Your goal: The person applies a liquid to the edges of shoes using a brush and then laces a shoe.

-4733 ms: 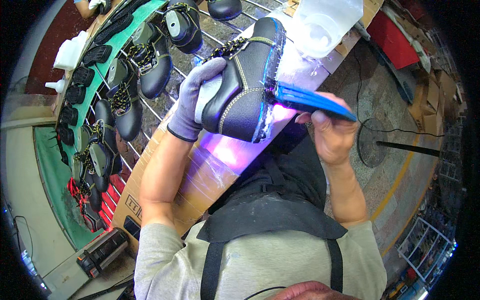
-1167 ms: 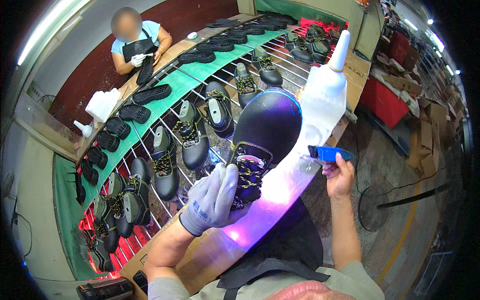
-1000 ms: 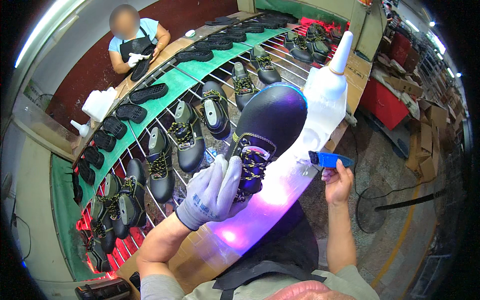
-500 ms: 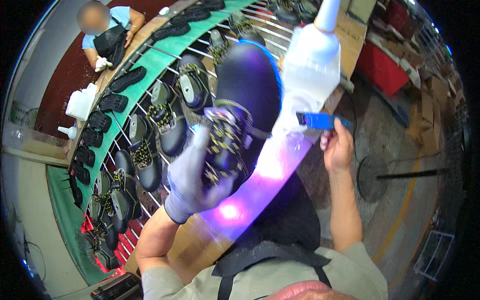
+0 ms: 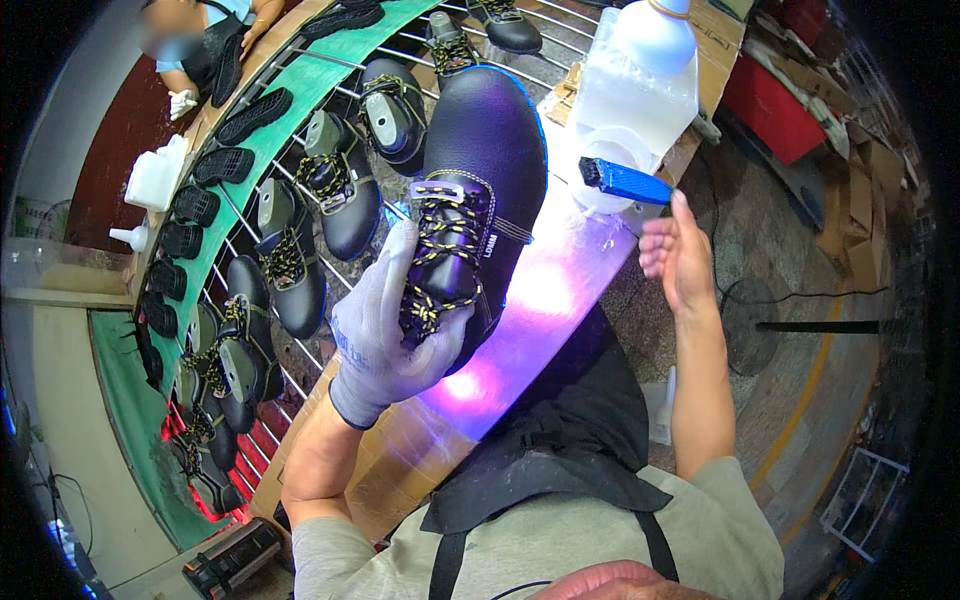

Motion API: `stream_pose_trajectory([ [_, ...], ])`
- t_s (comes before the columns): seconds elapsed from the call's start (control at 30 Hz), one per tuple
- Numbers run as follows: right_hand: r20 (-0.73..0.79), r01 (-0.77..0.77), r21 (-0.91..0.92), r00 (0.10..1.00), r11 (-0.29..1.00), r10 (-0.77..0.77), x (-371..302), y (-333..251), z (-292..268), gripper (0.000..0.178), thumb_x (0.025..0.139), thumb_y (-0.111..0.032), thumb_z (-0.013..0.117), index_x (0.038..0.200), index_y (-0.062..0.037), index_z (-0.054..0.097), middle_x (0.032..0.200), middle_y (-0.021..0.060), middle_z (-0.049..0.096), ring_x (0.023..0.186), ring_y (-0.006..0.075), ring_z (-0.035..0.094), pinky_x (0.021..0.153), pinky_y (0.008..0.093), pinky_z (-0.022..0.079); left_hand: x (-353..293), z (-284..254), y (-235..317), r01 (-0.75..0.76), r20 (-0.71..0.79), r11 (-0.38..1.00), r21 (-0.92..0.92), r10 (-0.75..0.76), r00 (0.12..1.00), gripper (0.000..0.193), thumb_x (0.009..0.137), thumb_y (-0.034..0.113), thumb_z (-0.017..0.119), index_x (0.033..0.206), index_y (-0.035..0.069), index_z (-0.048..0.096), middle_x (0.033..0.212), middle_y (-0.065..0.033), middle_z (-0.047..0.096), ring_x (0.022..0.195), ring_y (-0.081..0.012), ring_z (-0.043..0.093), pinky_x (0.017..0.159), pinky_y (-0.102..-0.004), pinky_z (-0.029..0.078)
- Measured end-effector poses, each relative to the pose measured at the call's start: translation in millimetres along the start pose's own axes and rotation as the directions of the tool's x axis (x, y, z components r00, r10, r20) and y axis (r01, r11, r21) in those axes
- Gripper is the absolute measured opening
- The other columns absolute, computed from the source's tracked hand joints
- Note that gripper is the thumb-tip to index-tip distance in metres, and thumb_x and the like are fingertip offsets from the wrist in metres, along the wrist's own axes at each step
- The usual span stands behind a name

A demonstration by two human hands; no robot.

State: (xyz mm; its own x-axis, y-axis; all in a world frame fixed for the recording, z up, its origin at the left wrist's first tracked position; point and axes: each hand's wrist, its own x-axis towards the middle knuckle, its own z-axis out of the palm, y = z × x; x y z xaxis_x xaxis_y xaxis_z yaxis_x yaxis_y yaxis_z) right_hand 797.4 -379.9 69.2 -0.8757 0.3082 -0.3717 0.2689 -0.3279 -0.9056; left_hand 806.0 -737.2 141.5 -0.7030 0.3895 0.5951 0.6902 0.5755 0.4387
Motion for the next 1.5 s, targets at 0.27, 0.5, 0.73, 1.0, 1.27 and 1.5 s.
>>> stream_pose_trajectory([
  [0.27, 0.461, 0.793, -0.287, 0.606, 0.537, -0.648, -113.6, -4.6, 111.9, 0.039, 0.096, -0.03, 0.074, 0.106, 0.0072, 0.066, 0.081, 0.016, 0.07, 0.072, 0.0197, 0.07, 0.065, 0.0298, 0.055, 13.1, 14.0, 15.8, -0.141, -0.112, 0.981, 0.137, 0.156, 0.981, 0.083, 0.076, 0.019, 0.084, 0.14, -0.015, 0.046, 0.116, -0.0313, 0.066, 0.096, -0.0422, 0.072, 0.079, -0.0431, 0.06],
  [0.5, 0.415, 0.496, -0.218, 0.827, 0.841, -0.38, -111.0, -17.3, 137.8, 0.057, 0.103, -0.05, 0.059, 0.102, 0.006, 0.064, 0.081, 0.0105, 0.065, 0.072, 0.014, 0.06, 0.067, 0.0319, 0.05, 15.4, -7.3, 43.4, -0.412, 0.138, 0.762, 0.5, 0.399, 0.906, 0.047, 0.096, 0.022, 0.061, 0.128, -0.012, 0.06, 0.107, -0.0322, 0.067, 0.086, -0.0376, 0.068, 0.071, -0.039, 0.057],
  [0.73, 0.41, 0.227, 0.228, 0.859, 0.947, -0.305, -102.7, 17.8, 165.6, 0.033, 0.098, -0.03, 0.071, 0.106, 0.0014, 0.067, 0.094, 0.0029, 0.068, 0.084, 0.0087, 0.06, 0.076, 0.0263, 0.05, 6.8, -26.3, 42.9, -0.679, 0.493, 0.295, 0.673, 0.505, 0.708, 0.038, 0.097, 0.022, 0.059, 0.122, -0.006, 0.066, 0.102, -0.0324, 0.069, 0.086, -0.0404, 0.069, 0.069, -0.0396, 0.056],
  [1.0, 0.467, 0.049, 0.431, 0.842, 0.901, -0.269, -109.3, 27.0, 180.3, 0.027, 0.093, -0.022, 0.073, 0.11, -0.0018, 0.067, 0.095, -0.0008, 0.066, 0.081, 0.0066, 0.06, 0.073, 0.0242, 0.051, -4.3, -43.5, 43.4, -0.559, 0.35, 0.407, 0.722, 0.481, 0.804, 0.04, 0.091, 0.023, 0.067, 0.128, 0.01, 0.065, 0.116, -0.021, 0.069, 0.098, -0.0368, 0.068, 0.077, -0.0408, 0.055],
  [1.27, 0.51, 0.313, 0.36, 0.723, 0.879, -0.467, -117.8, 11.6, 163.6, 0.039, 0.09, -0.017, 0.075, 0.122, 0.0011, 0.062, 0.11, 0.0032, 0.068, 0.098, 0.0103, 0.061, 0.092, 0.0297, 0.051, -108.6, -48.0, 18.5, 0.408, -0.348, 0.776, -0.481, -0.596, 0.724, 0.043, 0.096, 0.004, 0.061, 0.135, -0.005, 0.047, 0.105, -0.0157, 0.066, 0.089, -0.0207, 0.067, 0.081, -0.0311, 0.06],
  [1.5, 0.618, 0.272, 0.21, 0.707, 0.939, -0.343, -137.7, 20.2, 161.4, 0.036, 0.086, -0.019, 0.079, 0.114, -0.0011, 0.064, 0.105, 0.0013, 0.068, 0.092, 0.0089, 0.061, 0.082, 0.0277, 0.053, -138.6, -6.7, 14.3, 0.335, 0.424, -0.26, -0.906, -0.554, 0.716, 0.08, 0.086, 0.056, 0.074, 0.146, 0.01, 0.051, 0.137, -0.0121, 0.064, 0.121, -0.0317, 0.064, 0.084, -0.0406, 0.059],
])
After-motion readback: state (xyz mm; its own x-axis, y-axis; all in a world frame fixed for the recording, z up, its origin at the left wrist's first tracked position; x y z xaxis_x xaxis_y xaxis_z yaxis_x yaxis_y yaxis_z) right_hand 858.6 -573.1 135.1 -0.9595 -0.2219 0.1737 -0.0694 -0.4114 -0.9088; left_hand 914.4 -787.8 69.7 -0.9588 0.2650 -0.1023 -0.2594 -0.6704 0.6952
